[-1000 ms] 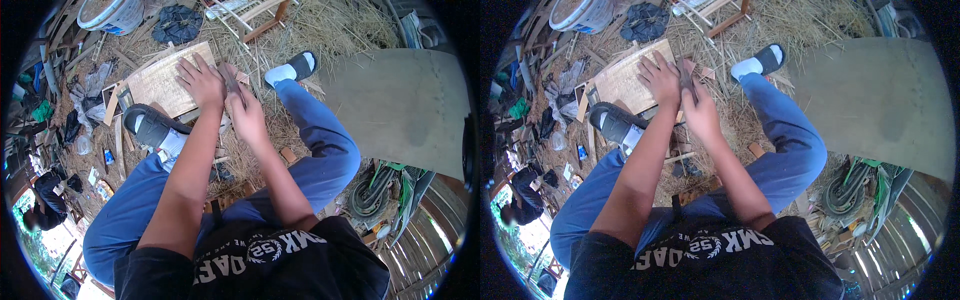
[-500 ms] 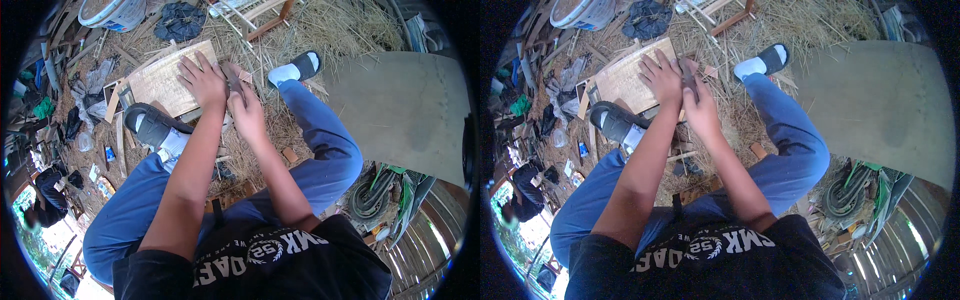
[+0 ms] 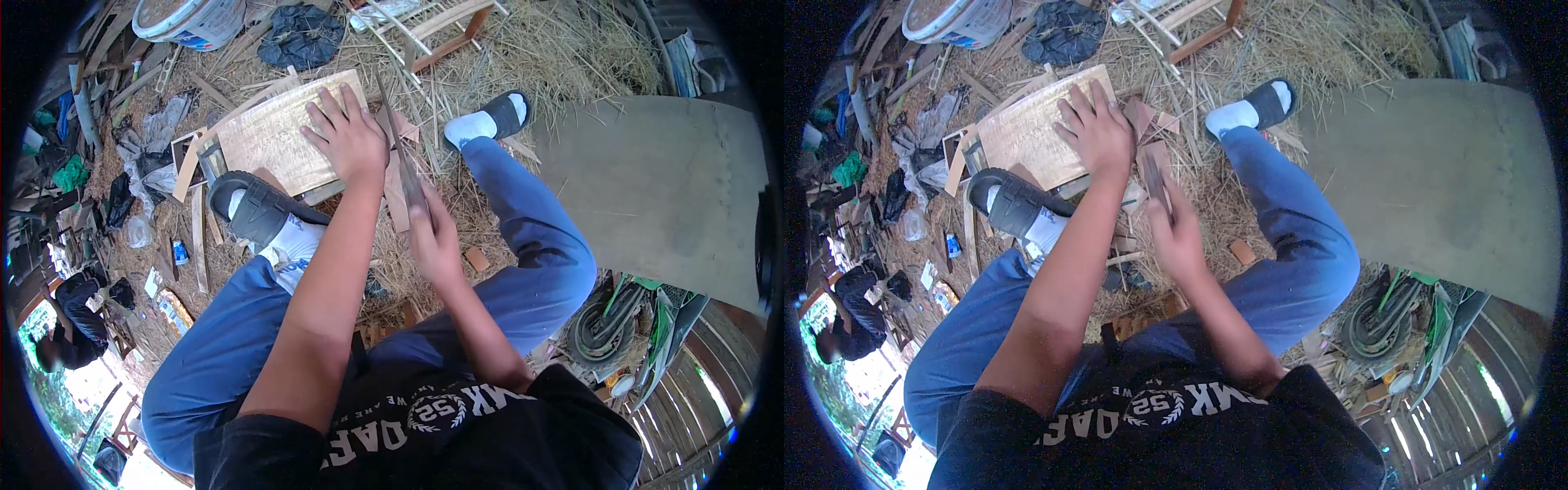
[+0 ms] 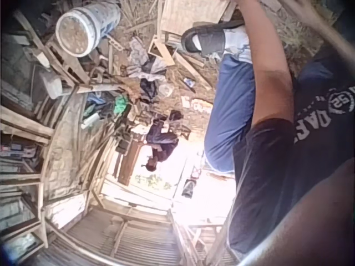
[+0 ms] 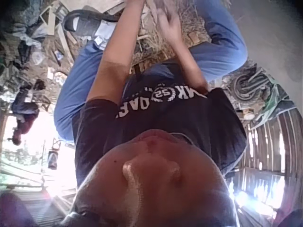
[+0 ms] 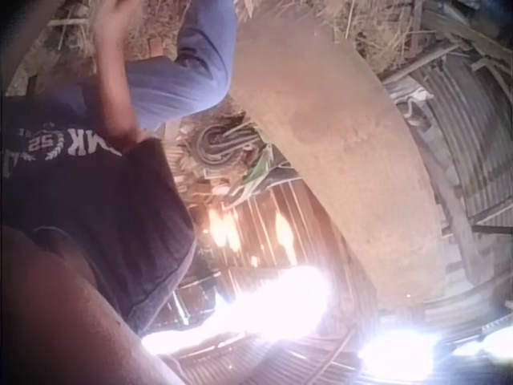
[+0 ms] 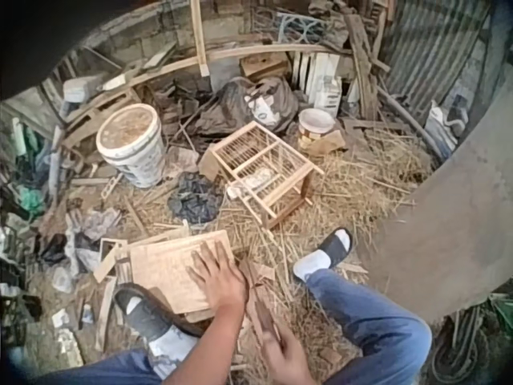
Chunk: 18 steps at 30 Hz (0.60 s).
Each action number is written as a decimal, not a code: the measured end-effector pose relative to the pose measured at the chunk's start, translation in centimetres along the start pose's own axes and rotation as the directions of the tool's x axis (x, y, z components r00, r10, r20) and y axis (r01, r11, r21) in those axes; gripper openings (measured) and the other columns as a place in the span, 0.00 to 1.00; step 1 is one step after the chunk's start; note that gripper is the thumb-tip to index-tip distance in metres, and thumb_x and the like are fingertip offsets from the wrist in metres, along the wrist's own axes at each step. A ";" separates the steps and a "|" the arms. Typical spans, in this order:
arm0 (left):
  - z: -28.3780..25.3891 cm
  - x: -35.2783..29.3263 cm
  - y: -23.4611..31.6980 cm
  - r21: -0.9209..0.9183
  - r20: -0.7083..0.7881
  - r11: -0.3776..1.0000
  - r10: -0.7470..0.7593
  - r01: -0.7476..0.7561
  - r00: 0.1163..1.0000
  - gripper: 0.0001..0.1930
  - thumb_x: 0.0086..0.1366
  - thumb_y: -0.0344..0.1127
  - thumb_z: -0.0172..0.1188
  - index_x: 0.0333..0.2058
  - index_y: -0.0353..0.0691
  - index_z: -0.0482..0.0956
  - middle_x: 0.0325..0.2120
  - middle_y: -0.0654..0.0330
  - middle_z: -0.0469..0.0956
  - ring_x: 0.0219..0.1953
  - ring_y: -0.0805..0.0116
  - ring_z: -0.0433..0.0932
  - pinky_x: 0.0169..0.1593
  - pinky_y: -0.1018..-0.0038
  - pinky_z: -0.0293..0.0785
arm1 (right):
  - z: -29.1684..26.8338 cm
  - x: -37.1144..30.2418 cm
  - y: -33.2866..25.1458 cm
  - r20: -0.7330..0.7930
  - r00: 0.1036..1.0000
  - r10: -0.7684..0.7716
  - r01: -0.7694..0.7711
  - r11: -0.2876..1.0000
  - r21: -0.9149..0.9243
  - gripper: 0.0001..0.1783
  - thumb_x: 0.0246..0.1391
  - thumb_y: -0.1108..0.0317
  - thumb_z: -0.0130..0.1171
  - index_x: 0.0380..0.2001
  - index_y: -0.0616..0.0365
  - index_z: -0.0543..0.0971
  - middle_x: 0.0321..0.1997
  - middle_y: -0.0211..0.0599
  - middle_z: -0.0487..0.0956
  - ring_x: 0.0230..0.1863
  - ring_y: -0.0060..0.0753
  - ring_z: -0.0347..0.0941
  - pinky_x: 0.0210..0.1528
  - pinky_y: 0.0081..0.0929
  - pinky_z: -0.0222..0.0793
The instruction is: The person handles a small rectangular wooden frame and a loose piece of wood, then uses a saw to cut the wood piece against a block.
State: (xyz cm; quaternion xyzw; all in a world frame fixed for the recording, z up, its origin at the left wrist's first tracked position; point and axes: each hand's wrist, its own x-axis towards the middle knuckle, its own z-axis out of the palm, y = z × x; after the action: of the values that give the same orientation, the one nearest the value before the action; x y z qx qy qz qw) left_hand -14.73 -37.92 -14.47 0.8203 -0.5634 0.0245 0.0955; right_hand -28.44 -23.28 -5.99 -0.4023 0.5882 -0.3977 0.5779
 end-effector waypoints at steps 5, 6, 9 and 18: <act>0.0 0.1 -0.2 0.022 -0.012 1.000 0.007 -0.007 1.000 0.30 0.77 0.48 0.42 0.75 0.53 0.58 0.77 0.49 0.49 0.78 0.39 0.46 0.75 0.35 0.36 | -0.7 1.1 -1.3 0.049 0.995 0.084 -0.082 0.996 -0.026 0.31 0.70 0.64 0.52 0.70 0.71 0.66 0.64 0.53 0.77 0.62 0.37 0.74 0.65 0.33 0.67; 0.1 0.2 -0.1 0.001 -0.004 1.000 0.013 -0.013 1.000 0.31 0.77 0.47 0.42 0.75 0.51 0.57 0.77 0.49 0.48 0.78 0.38 0.43 0.76 0.35 0.34 | 0.1 4.0 -2.3 0.065 0.996 0.068 -0.064 0.996 -0.067 0.30 0.70 0.64 0.51 0.70 0.71 0.66 0.64 0.52 0.77 0.62 0.37 0.75 0.65 0.34 0.67; -0.3 0.5 0.3 -0.021 -0.002 0.999 0.025 -0.025 1.000 0.31 0.76 0.46 0.42 0.75 0.49 0.57 0.77 0.48 0.48 0.78 0.37 0.42 0.76 0.35 0.32 | 2.3 7.9 -0.4 -0.017 0.997 -0.069 0.066 0.985 -0.157 0.28 0.71 0.63 0.50 0.68 0.68 0.69 0.57 0.45 0.80 0.53 0.31 0.75 0.57 0.29 0.69; 0.0 -0.1 0.6 0.014 0.014 0.999 0.030 -0.031 0.999 0.30 0.76 0.47 0.44 0.75 0.52 0.60 0.77 0.49 0.50 0.77 0.37 0.45 0.75 0.33 0.36 | 2.0 6.0 -2.4 -0.032 0.999 -0.039 0.036 0.995 -0.092 0.28 0.67 0.65 0.52 0.66 0.70 0.70 0.61 0.58 0.78 0.61 0.42 0.76 0.65 0.33 0.68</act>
State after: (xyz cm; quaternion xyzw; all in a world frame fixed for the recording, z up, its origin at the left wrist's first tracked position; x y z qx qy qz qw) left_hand -15.30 -37.97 -14.43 0.8124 -0.5763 0.0241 0.0854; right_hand -26.42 -29.74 -5.97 -0.4325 0.6079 -0.3879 0.5412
